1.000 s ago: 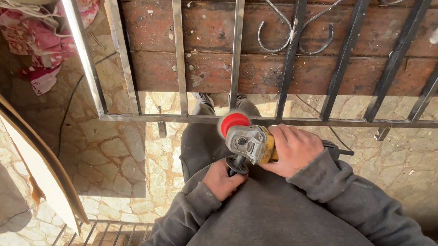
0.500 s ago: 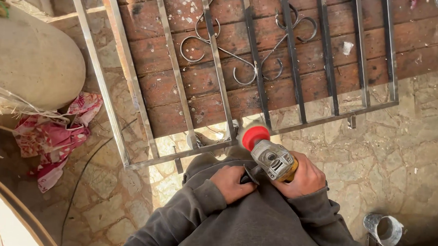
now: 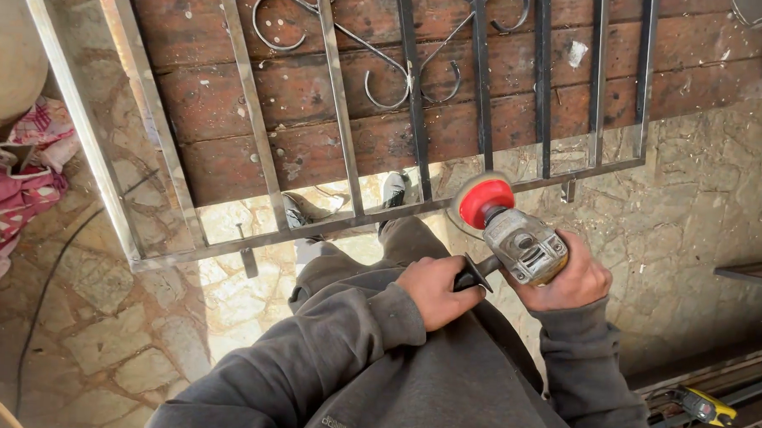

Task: Grinding the surface of a metal gate with an angle grinder.

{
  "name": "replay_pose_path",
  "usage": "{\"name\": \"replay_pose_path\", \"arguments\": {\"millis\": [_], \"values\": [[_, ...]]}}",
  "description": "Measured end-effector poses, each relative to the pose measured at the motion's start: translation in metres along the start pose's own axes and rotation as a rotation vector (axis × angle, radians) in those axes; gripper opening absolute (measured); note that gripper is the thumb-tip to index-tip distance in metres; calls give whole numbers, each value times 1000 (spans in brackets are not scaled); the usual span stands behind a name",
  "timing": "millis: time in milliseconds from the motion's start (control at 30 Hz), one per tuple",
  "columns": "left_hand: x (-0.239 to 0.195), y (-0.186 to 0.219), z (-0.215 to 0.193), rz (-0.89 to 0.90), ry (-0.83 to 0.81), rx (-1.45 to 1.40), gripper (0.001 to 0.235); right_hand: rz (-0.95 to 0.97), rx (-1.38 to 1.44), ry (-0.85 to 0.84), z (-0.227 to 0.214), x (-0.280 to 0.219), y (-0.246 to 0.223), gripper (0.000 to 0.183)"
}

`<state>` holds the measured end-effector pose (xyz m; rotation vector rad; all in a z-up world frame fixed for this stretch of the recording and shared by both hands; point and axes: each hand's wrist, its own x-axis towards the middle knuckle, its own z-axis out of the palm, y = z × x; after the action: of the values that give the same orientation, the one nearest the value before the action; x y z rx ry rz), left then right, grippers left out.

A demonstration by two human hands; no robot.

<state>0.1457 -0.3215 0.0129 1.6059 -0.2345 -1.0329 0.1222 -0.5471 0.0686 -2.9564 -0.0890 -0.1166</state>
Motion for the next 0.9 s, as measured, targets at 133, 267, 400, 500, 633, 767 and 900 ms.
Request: {"name": "replay_pose_path", "arguments": {"millis": [133,267,400,500,633,767,900], "values": [[27,-28,50,-105,152,-316,36,-171,-2,-226,34,47,39,85],[47,-42,96,-435,225,-711,25,-429,106,-546,82,78,72,81],[61,-55,126,-512,396,-758,22,-629,116,-734,116,95,87,83],[68,-57,129,-373,534,-596,22,-676,88,-806,127,104,93,79],[71,-47,120,-337,571,-611,23,-722,132,-790,137,101,101,82],[76,-52,104,-457,475,-595,28,-761,155,-727,146,98,104,80],[68,-59,105,-399,412,-561,28,-741,156,-751,154,103,103,74]]}}
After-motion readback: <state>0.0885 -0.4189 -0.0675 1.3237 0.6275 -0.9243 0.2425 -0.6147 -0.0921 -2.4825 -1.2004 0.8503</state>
